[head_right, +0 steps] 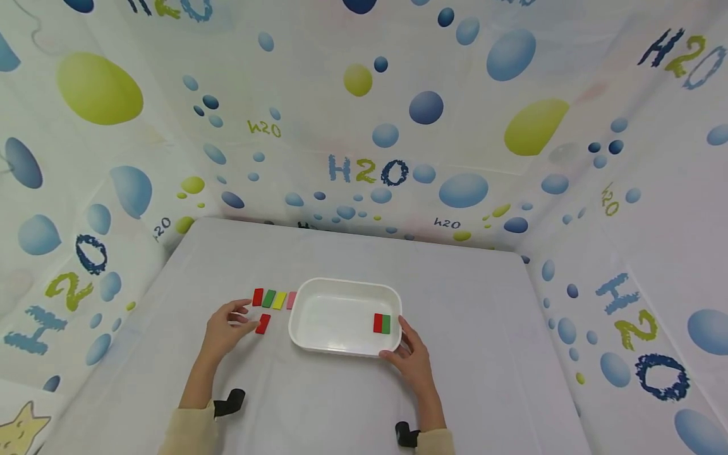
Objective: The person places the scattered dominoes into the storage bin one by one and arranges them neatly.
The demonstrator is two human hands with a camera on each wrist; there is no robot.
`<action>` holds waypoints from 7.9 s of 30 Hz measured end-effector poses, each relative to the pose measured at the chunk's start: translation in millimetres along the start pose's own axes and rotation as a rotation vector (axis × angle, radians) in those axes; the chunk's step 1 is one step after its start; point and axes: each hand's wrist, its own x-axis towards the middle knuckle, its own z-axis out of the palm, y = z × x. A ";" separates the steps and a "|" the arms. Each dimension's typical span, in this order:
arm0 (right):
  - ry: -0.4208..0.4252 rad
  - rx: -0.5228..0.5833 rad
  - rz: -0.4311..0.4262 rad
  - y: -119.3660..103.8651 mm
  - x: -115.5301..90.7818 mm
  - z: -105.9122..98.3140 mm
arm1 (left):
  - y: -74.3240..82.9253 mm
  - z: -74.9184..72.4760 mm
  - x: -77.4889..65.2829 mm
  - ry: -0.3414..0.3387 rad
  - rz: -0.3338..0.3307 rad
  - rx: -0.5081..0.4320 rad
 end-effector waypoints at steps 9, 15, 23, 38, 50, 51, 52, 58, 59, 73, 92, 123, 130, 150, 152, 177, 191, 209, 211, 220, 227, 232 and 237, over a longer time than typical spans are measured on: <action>0.004 -0.012 -0.027 2.0 0.1 1.0 | -29.1 10.8 10.1 -0.106 -0.020 0.057; -0.009 -0.014 0.003 -3.9 -0.7 0.5 | -34.8 13.9 12.2 -0.144 -0.018 0.074; 0.005 -0.020 0.007 19.1 6.2 0.1 | -33.4 16.3 14.7 -0.140 0.011 0.163; 0.024 -0.033 -0.029 29.7 9.4 1.7 | -33.6 19.0 15.4 -0.111 0.067 0.244; 0.018 -0.016 -0.028 32.9 10.8 0.3 | -36.0 25.6 11.7 -0.062 0.077 0.289; 0.018 -0.017 -0.022 33.4 11.0 0.3 | -36.5 25.7 11.3 -0.060 0.081 0.285; 0.018 -0.019 -0.020 33.5 11.0 0.3 | -37.2 25.8 10.9 -0.056 0.081 0.278; 0.018 -0.015 -0.028 33.8 11.3 0.2 | -43.0 23.0 10.9 -0.043 0.026 0.150; 0.018 -0.017 -0.034 33.9 11.2 0.2 | -43.9 22.1 11.2 -0.043 0.015 0.125; 0.011 -0.001 -0.023 33.4 10.9 -0.5 | -45.3 14.9 10.7 -0.052 -0.048 -0.013; 0.001 0.003 -0.034 33.8 10.3 -1.5 | -36.7 13.4 2.6 -0.120 -0.100 -0.046; 0.014 -0.009 -0.012 33.8 10.8 -0.8 | 73.7 37.8 14.4 -0.111 0.121 -0.213; 0.010 -0.004 -0.032 34.1 10.9 -0.4 | 92.1 67.3 13.7 -0.157 0.148 -0.189; 0.004 0.012 0.006 32.3 9.9 -0.9 | 110.7 134.8 12.6 -0.261 0.229 -0.206; 0.007 0.014 0.011 32.6 10.1 -0.6 | 110.0 140.0 12.3 -0.274 0.235 -0.209; 0.010 0.020 0.010 33.8 10.5 -1.5 | 97.0 181.8 23.9 -0.341 0.188 -0.129; 0.022 0.010 0.024 30.0 9.5 -0.3 | 101.3 189.4 19.7 -0.365 0.181 -0.082; 0.017 0.001 -0.024 33.5 11.0 -1.4 | 101.2 192.7 18.2 -0.390 0.157 0.029; 0.010 0.007 -0.009 29.4 10.1 -1.7 | 101.5 192.8 17.8 -0.390 0.163 0.040; 0.014 0.003 0.001 31.7 10.9 -1.6 | 102.6 191.9 16.3 -0.395 0.184 0.067; 0.015 0.002 -0.012 32.7 10.7 -1.3 | 102.7 192.3 15.9 -0.414 0.196 0.088; 0.013 0.010 0.004 32.8 10.6 -1.2 | 102.8 192.9 15.9 -0.421 0.208 0.094; 0.009 0.010 -0.009 32.6 10.9 -0.9 | 103.2 193.3 16.0 -0.421 0.233 0.104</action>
